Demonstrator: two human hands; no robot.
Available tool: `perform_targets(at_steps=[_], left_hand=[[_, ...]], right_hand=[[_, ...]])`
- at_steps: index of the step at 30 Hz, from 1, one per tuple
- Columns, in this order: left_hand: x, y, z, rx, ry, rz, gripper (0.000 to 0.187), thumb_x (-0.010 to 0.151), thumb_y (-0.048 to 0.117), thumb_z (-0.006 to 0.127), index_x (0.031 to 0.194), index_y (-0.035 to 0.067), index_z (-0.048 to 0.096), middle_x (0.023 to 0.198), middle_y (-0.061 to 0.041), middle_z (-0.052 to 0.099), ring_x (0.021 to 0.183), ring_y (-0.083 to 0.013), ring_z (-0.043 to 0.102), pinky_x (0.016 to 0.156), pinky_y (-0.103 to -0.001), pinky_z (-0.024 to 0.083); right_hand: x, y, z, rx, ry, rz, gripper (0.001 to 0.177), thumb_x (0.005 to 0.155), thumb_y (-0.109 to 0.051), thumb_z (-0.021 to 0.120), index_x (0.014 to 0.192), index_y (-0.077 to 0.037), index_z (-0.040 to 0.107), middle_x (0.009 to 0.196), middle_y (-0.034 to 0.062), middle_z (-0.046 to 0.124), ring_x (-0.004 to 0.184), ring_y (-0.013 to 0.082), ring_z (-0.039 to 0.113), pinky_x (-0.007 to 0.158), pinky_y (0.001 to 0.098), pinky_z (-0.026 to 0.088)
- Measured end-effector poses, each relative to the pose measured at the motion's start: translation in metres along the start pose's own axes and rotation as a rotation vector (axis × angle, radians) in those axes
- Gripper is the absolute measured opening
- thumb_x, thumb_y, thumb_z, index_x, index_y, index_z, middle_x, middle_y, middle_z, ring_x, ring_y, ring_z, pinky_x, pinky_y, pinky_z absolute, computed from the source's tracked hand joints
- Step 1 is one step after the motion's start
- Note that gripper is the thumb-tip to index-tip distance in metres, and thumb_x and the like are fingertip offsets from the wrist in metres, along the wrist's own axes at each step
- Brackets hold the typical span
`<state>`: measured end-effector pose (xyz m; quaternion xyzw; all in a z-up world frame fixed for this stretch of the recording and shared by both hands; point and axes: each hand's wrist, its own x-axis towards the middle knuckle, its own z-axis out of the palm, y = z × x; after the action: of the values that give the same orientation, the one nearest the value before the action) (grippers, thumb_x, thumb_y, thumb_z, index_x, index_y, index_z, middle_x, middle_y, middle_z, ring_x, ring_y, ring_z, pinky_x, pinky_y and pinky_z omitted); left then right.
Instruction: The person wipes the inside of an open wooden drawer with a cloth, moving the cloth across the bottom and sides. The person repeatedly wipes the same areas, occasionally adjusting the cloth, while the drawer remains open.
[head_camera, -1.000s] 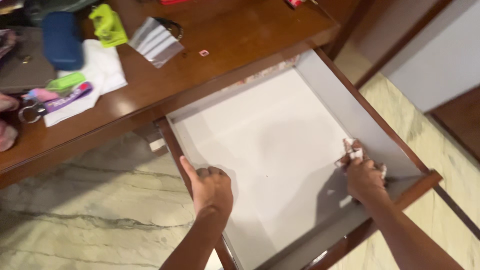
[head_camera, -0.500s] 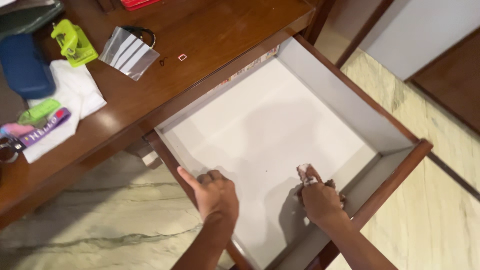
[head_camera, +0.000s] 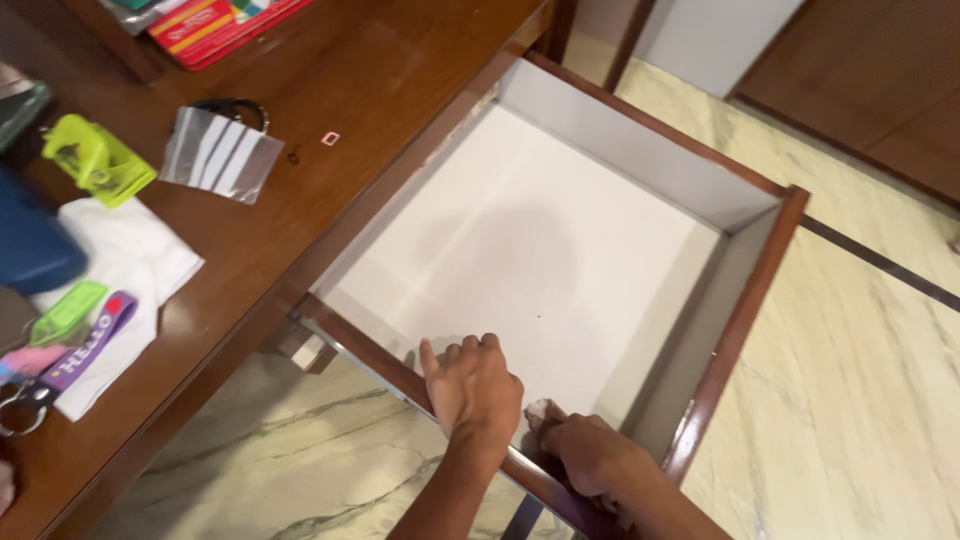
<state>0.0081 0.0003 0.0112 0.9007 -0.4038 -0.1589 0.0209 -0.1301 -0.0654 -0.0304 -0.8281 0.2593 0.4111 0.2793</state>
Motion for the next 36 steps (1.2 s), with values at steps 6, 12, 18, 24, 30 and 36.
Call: perform_targets(at_steps=[6, 12, 18, 24, 30, 36], left_hand=[[0.000, -0.001, -0.003, -0.067, -0.002, 0.001, 0.013, 0.086, 0.011, 0.064, 0.096, 0.013, 0.072, 0.090, -0.002, 0.070, 0.094, -0.0207, 0.066, 0.119, -0.049, 0.026], [0.001, -0.003, 0.000, -0.112, 0.039, -0.006, 0.017, 0.084, 0.010, 0.065, 0.101, 0.013, 0.070, 0.094, -0.001, 0.070, 0.098, -0.0205, 0.065, 0.117, -0.049, 0.026], [0.001, 0.000, -0.002, -0.076, 0.017, -0.017, 0.019, 0.084, 0.014, 0.066, 0.103, 0.014, 0.070, 0.096, -0.001, 0.070, 0.100, -0.0202, 0.065, 0.117, -0.048, 0.026], [0.001, -0.001, 0.001, -0.010, -0.028, 0.002, 0.013, 0.087, 0.016, 0.064, 0.098, 0.015, 0.070, 0.092, -0.002, 0.070, 0.096, -0.0194, 0.066, 0.113, -0.044, 0.030], [-0.003, -0.003, 0.008, 0.034, 0.040, 0.050, 0.008, 0.085, 0.016, 0.065, 0.091, 0.015, 0.070, 0.083, -0.001, 0.070, 0.089, -0.0198, 0.066, 0.106, -0.041, 0.035], [-0.005, -0.002, 0.009, 0.084, 0.005, 0.078, 0.008, 0.091, 0.018, 0.064, 0.088, 0.016, 0.071, 0.082, -0.002, 0.070, 0.087, -0.0201, 0.066, 0.096, -0.039, 0.039]], right_hand=[[-0.001, 0.016, -0.001, 0.076, -0.134, 0.019, 0.061, 0.080, -0.001, 0.056, 0.138, -0.017, 0.058, 0.123, 0.0154, 0.069, 0.118, 0.0335, 0.065, 0.096, 0.0433, 0.053], [-0.012, 0.011, -0.008, 0.248, -0.188, 0.077, 0.059, 0.082, -0.006, 0.054, 0.138, -0.021, 0.058, 0.120, 0.0081, 0.069, 0.114, 0.0266, 0.066, 0.095, 0.0412, 0.051], [-0.061, 0.005, -0.040, 0.575, -0.262, 0.083, 0.044, 0.086, -0.003, 0.056, 0.129, -0.005, 0.059, 0.111, 0.0157, 0.067, 0.098, 0.0333, 0.067, 0.085, 0.0489, 0.051], [-0.130, 0.099, -0.065, 1.115, -0.122, 0.000, 0.088, 0.045, 0.011, 0.056, 0.132, -0.002, 0.063, 0.117, 0.0192, 0.072, 0.116, 0.0341, 0.069, 0.103, 0.0447, 0.055], [-0.179, 0.222, -0.043, 0.618, -0.006, 0.449, 0.045, 0.085, -0.015, 0.059, 0.129, -0.008, 0.068, 0.111, 0.0085, 0.068, 0.104, 0.0283, 0.070, 0.091, 0.0395, 0.061], [-0.192, 0.208, -0.053, 0.241, 0.507, 0.619, 0.042, 0.092, -0.021, 0.064, 0.133, -0.031, 0.068, 0.102, 0.0046, 0.081, 0.086, 0.0255, 0.078, 0.086, 0.0395, 0.063]])
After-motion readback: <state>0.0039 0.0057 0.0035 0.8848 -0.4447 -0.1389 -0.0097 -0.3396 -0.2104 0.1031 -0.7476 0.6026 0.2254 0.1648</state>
